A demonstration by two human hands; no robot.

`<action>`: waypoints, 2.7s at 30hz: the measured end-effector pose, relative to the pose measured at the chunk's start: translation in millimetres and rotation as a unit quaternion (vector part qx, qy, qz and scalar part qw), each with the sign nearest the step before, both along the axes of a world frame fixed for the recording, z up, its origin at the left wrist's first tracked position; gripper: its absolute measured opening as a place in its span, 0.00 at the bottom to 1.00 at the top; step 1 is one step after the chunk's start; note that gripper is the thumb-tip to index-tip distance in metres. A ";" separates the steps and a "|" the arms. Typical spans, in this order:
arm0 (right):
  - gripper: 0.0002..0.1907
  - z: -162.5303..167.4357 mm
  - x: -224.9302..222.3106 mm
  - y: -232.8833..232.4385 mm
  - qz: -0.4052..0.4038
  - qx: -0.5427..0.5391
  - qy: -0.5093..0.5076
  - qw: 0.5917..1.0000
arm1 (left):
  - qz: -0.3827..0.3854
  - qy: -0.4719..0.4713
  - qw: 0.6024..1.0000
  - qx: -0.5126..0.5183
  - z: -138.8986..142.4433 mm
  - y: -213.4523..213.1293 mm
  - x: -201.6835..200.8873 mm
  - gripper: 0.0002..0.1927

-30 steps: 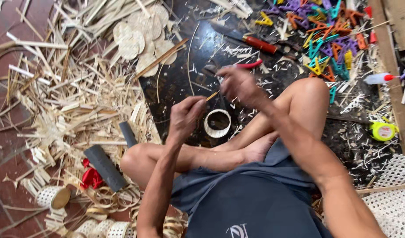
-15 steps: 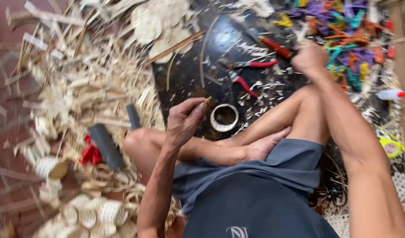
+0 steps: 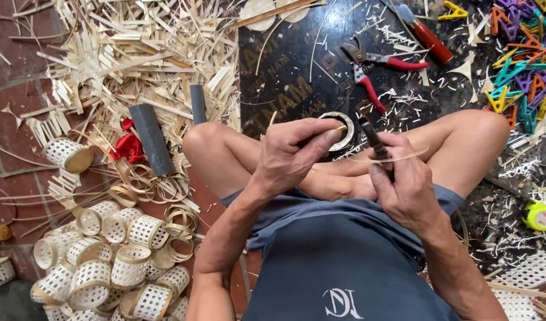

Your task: The person sits on the floor of a craft workshop and assembles woven bamboo basket bodies. They fit a woven mesh cylinder onto bamboo rings, bend thin bamboo strips around a gray PVC pipe to form rims, trim strips with pliers, press rings into the basket mouths, and fit round wooden lids onto finished baskets.

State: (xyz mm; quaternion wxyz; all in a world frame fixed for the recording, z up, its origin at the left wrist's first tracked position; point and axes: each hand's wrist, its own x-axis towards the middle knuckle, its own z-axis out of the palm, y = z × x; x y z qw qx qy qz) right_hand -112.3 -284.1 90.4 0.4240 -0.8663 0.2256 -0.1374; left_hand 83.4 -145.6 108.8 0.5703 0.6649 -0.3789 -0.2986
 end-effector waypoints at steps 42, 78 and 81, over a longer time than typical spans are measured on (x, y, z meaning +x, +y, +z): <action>0.13 -15.1 -9.6 18.2 0.094 0.015 -0.141 0.985 | 0.003 -0.178 0.981 -0.073 22.2 5.7 -12.2 0.03; 0.18 -35.8 -30.8 2.0 0.144 0.575 -0.097 0.799 | -0.078 -0.238 0.965 -0.074 44.6 1.4 -8.0 0.06; 0.20 -36.5 -35.5 -6.0 0.109 0.681 -0.132 0.712 | -0.104 -0.195 0.973 -0.063 41.3 14.9 12.5 0.04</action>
